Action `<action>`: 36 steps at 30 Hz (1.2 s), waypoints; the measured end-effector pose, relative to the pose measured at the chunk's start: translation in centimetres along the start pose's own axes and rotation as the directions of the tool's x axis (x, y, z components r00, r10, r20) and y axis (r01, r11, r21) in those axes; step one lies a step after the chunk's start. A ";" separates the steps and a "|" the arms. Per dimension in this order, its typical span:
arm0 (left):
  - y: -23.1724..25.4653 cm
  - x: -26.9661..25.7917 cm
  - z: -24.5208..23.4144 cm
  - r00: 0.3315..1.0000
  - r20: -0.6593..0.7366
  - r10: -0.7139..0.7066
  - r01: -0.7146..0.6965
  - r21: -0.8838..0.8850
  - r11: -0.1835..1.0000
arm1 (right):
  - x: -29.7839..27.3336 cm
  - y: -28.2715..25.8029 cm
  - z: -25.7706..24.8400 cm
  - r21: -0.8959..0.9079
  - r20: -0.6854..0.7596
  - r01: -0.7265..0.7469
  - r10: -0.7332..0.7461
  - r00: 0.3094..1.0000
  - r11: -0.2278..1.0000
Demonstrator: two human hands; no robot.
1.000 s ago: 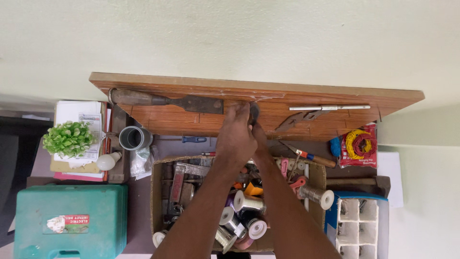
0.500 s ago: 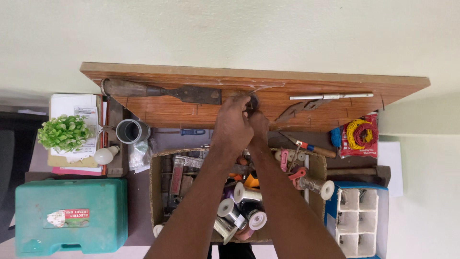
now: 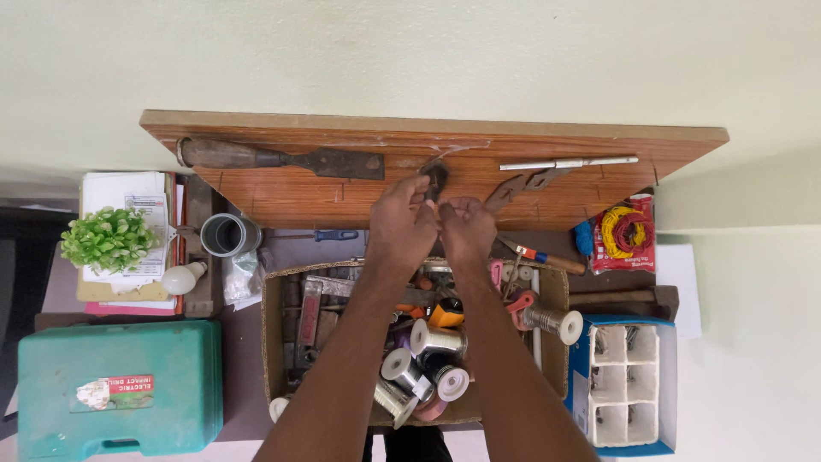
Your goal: The person stands at a table and organizes tools from a cardboard box onto a wooden board. They pick up a metal hook, a T-handle tool, a hammer, a chisel, a scraper, a file, a brush, and a roll of tape, placing each item on the board or nearby surface.
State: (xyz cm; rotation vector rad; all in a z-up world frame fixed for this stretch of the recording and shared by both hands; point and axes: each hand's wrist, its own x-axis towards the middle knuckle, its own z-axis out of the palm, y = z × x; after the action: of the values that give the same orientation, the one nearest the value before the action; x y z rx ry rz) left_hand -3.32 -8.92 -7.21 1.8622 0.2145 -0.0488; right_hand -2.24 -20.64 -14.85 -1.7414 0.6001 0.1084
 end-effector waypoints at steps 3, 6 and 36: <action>-0.6 -1.2 -0.5 0.988 0.032 -0.148 0.149 -0.047 0.988 | -2.1 0.6 -1.7 0.150 0.109 -0.138 0.123 0.986 0.979; -1.7 -2.8 -1.6 0.973 0.055 -0.226 0.230 -0.078 0.970 | -4.0 1.2 -3.2 0.213 0.152 -0.209 0.179 0.972 0.954; -19.3 -16.0 -12.2 0.896 -0.145 -0.420 0.408 -0.102 0.907 | -18.2 16.9 5.9 -0.358 0.424 0.203 -0.035 0.905 0.911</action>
State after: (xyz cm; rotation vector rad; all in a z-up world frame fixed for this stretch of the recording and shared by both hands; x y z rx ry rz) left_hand -23.25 6.21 -19.54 1.7227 0.7194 -0.1803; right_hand -24.09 -11.36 -24.39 -2.0626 0.1590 0.5280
